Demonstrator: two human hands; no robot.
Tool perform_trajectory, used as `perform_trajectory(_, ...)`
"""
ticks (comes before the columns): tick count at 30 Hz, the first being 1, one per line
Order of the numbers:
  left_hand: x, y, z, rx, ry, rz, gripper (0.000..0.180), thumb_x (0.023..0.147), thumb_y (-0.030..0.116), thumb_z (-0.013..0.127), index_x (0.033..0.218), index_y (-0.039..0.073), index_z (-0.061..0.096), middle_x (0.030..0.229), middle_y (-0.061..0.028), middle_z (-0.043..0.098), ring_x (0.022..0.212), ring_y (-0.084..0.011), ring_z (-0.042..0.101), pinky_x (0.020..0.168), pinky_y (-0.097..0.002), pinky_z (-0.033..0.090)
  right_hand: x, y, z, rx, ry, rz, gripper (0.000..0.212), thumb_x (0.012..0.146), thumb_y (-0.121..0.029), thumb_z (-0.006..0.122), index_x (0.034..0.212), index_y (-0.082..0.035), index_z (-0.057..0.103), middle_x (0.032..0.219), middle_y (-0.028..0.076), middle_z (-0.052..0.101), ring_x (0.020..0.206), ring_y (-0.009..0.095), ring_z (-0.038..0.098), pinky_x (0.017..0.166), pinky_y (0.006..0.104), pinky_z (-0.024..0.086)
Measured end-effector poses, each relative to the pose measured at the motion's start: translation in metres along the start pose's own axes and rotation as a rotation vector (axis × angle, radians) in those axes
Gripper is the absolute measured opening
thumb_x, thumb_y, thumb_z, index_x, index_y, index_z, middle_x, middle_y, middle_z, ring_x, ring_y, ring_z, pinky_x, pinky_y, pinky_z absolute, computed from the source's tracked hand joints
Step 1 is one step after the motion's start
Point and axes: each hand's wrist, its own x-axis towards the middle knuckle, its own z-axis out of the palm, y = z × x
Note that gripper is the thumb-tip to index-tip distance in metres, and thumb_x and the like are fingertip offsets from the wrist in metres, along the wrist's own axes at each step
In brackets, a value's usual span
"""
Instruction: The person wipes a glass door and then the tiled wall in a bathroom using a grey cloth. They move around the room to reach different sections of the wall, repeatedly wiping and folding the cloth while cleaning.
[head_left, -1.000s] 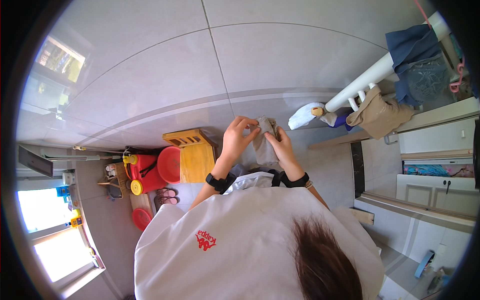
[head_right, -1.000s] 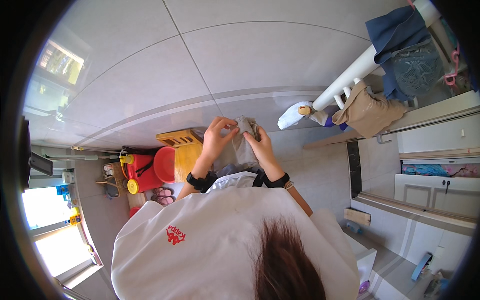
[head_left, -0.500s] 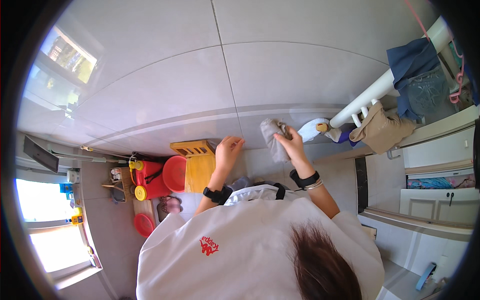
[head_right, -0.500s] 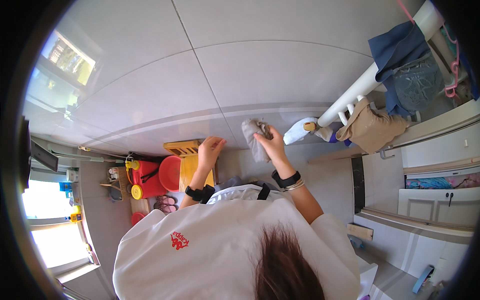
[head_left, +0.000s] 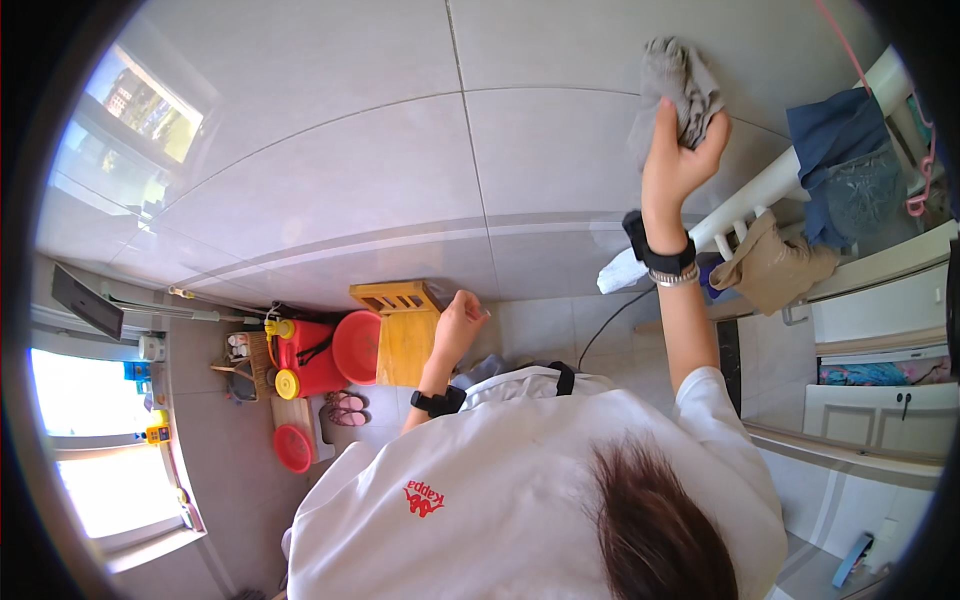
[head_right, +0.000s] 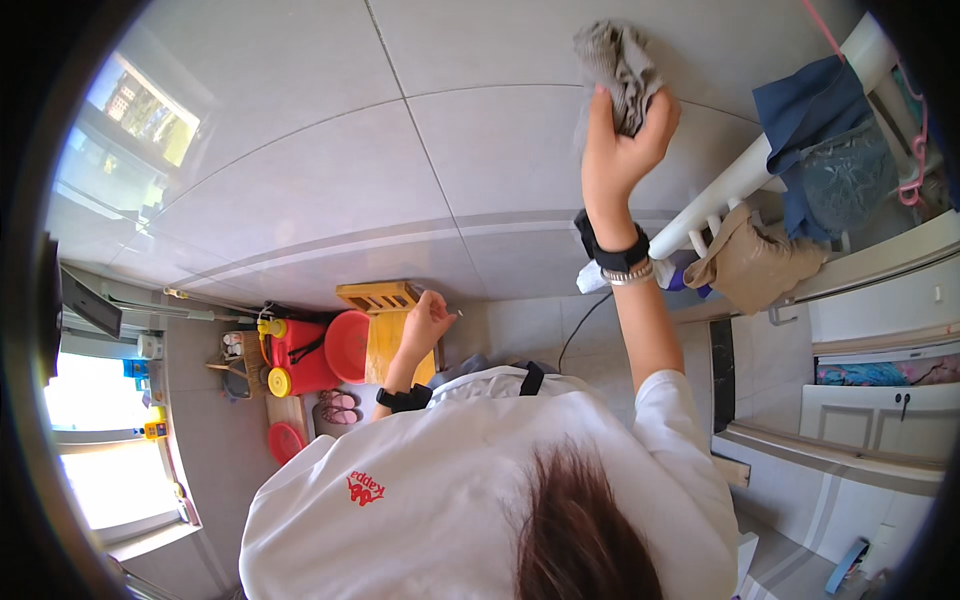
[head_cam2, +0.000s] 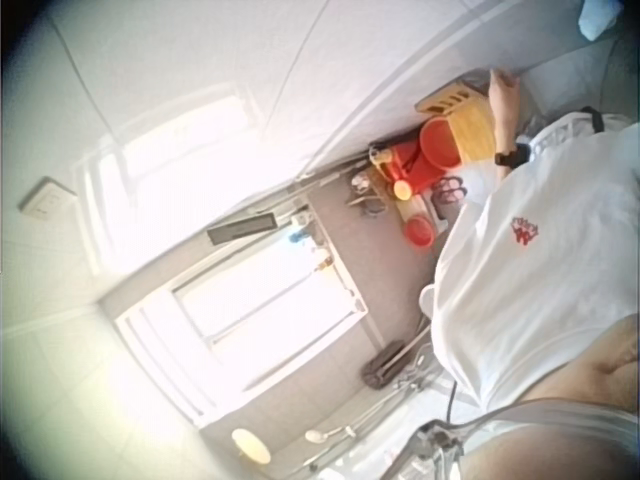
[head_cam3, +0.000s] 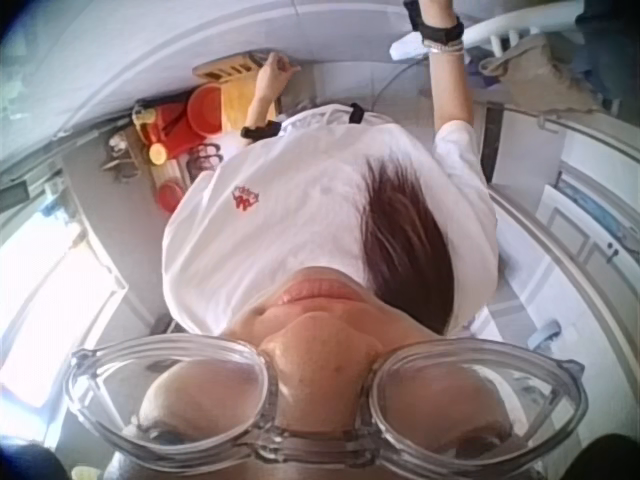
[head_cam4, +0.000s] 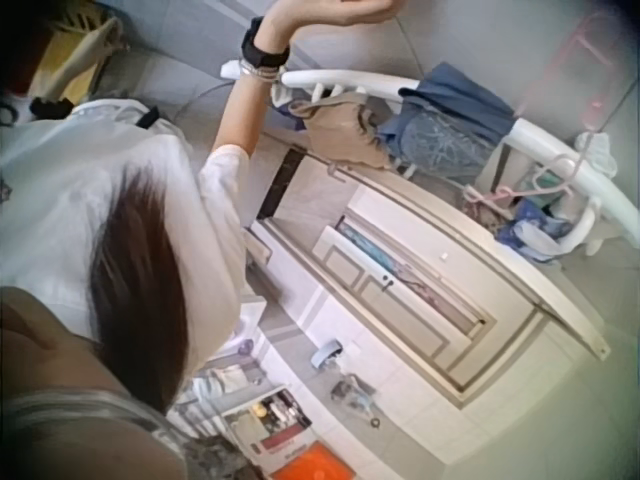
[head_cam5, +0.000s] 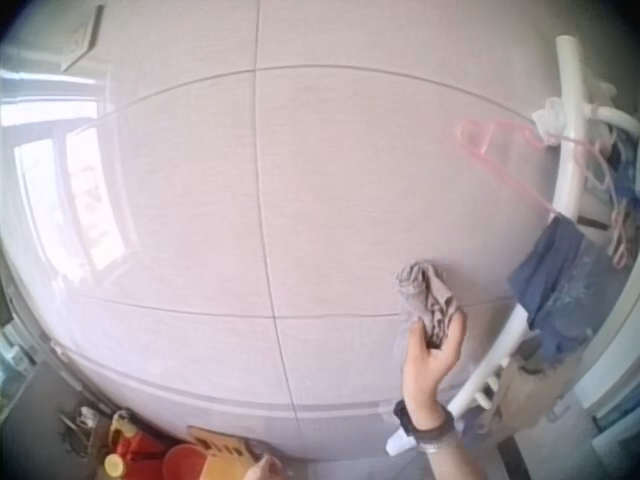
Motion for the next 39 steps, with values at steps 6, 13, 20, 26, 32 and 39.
perform_trajectory(6, -0.012, 0.0, 0.001, -0.025, -0.027, 0.031, 0.048, 0.077, 0.011, 0.064, 0.122, 0.008, 0.047, 0.099, -0.0107, 0.058, 0.082, -0.0225, 0.06, 0.075, -0.0328, 0.049, 0.015, -0.012, 0.063, -0.12, 0.059, -0.496, 0.045, 0.077, -0.007, 0.063, 0.119, 0.002, 0.052, 0.127, 0.017, 0.05, 0.112, 0.035, 0.047, 0.096, 0.0426, 0.034)
perform_trajectory(13, -0.013, -0.016, -0.002, 0.018, -0.079, -0.071, 0.042, 0.079, 0.015, 0.062, 0.119, 0.006, 0.051, 0.098, -0.0119, 0.06, 0.083, -0.0244, 0.06, 0.075, -0.0345, 0.049, -0.048, -0.005, 0.095, -0.284, -0.194, -0.771, 0.032, 0.074, -0.024, 0.067, 0.106, -0.022, 0.068, 0.12, 0.002, 0.057, 0.107, 0.023, 0.051, 0.089, 0.0368, 0.037)
perform_trajectory(20, -0.011, -0.016, -0.007, 0.008, -0.087, -0.049, 0.034, 0.081, 0.018, 0.06, 0.112, 0.004, 0.056, 0.09, -0.0142, 0.063, 0.081, -0.0291, 0.061, 0.073, -0.0358, 0.048, -0.125, 0.015, 0.069, -0.194, -0.666, -0.896, 0.034, 0.083, -0.022, 0.059, 0.117, -0.024, 0.06, 0.123, -0.006, 0.055, 0.112, 0.014, 0.049, 0.092, 0.0313, 0.038)
perform_trajectory(26, -0.034, -0.029, -0.024, 0.108, -0.132, -0.114, 0.037, 0.082, 0.024, 0.06, 0.113, 0.003, 0.056, 0.088, -0.0157, 0.065, 0.081, -0.0306, 0.063, 0.071, -0.0369, 0.049, -0.081, -0.005, 0.072, -0.063, -0.382, -0.635, 0.036, 0.072, -0.013, 0.063, 0.107, -0.021, 0.065, 0.118, -0.003, 0.057, 0.106, 0.018, 0.051, 0.089, 0.0358, 0.037)
perform_trajectory(32, -0.073, -0.057, -0.036, 0.133, -0.052, -0.252, 0.035, 0.084, 0.024, 0.059, 0.111, 0.002, 0.057, 0.088, -0.0166, 0.066, 0.082, -0.0297, 0.064, 0.072, -0.036, 0.049, 0.022, -0.057, 0.099, -0.019, 0.071, -0.501, 0.04, 0.07, 0.001, 0.061, 0.109, -0.008, 0.065, 0.12, 0.008, 0.056, 0.108, 0.029, 0.051, 0.092, 0.0397, 0.038)
perform_trajectory(39, -0.092, -0.07, -0.038, 0.095, -0.063, -0.385, 0.032, 0.085, 0.021, 0.059, 0.11, 0.001, 0.057, 0.088, -0.0163, 0.067, 0.08, -0.0289, 0.065, 0.071, -0.0351, 0.05, -0.042, -0.041, 0.117, -0.166, -0.219, -0.88, 0.036, 0.075, -0.019, 0.067, 0.11, -0.025, 0.065, 0.117, -0.003, 0.059, 0.107, 0.018, 0.05, 0.09, 0.0359, 0.037)
